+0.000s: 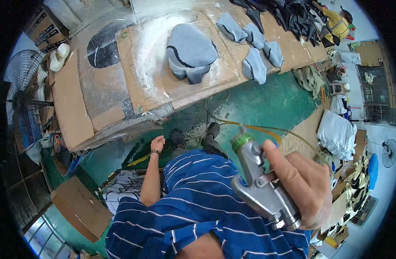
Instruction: Applying spray adhesive to padded parts on a workbench using a pneumatic spray gun.
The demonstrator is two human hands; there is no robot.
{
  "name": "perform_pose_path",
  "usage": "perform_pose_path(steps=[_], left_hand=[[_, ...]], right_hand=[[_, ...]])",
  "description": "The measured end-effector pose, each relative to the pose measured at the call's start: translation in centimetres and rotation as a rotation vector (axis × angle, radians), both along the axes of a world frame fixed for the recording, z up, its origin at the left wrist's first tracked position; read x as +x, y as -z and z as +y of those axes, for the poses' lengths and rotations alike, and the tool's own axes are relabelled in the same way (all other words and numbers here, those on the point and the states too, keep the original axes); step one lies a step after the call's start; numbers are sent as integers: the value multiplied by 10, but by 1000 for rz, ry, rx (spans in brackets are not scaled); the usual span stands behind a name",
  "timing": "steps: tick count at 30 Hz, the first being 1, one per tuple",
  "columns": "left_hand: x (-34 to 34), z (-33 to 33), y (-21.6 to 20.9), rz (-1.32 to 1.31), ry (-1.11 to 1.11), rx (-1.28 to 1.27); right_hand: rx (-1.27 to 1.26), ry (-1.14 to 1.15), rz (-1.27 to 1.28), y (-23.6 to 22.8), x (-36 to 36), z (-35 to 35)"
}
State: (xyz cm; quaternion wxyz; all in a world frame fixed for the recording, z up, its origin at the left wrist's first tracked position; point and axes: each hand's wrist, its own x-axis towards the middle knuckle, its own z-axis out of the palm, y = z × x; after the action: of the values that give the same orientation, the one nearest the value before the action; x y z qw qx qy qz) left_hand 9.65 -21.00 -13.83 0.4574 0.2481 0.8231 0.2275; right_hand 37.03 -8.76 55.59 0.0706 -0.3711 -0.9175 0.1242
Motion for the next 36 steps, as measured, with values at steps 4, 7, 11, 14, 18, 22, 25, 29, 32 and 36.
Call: perform_pose_path(steps=[4, 7, 11, 14, 18, 22, 25, 29, 32, 36], left_hand=[[-3, 31, -37, -15, 5, 154], [-13, 63, -71, -6, -67, 305], [-18, 136, -135, -33, -178, 681], [-24, 188, -186, -65, -214, 856], [-9, 253, -256, 24, -179, 932], [2, 316, -276, 449, 102, 933], [4, 332, -268, 697, 223, 792], [-6, 340, -259, 722, 260, 699], [5, 346, -264, 667, 259, 646], [-4, 345, -261, 662, 278, 649]], right_hand=[[76, 78, -4, 6, -10, -24], [37, 1, 0, 13, 5, -27], [-5, 75, -26, 6, 26, -42], [-119, 148, 17, 15, 51, -43], [-124, 212, 139, 30, 88, -33], [-36, 407, 190, 45, 116, -22], [-88, 329, 309, 55, 149, 2], [-198, 156, 277, 55, 181, 32], [-278, 85, 344, 70, 206, 57], [-321, 110, 359, 75, 233, 84]])
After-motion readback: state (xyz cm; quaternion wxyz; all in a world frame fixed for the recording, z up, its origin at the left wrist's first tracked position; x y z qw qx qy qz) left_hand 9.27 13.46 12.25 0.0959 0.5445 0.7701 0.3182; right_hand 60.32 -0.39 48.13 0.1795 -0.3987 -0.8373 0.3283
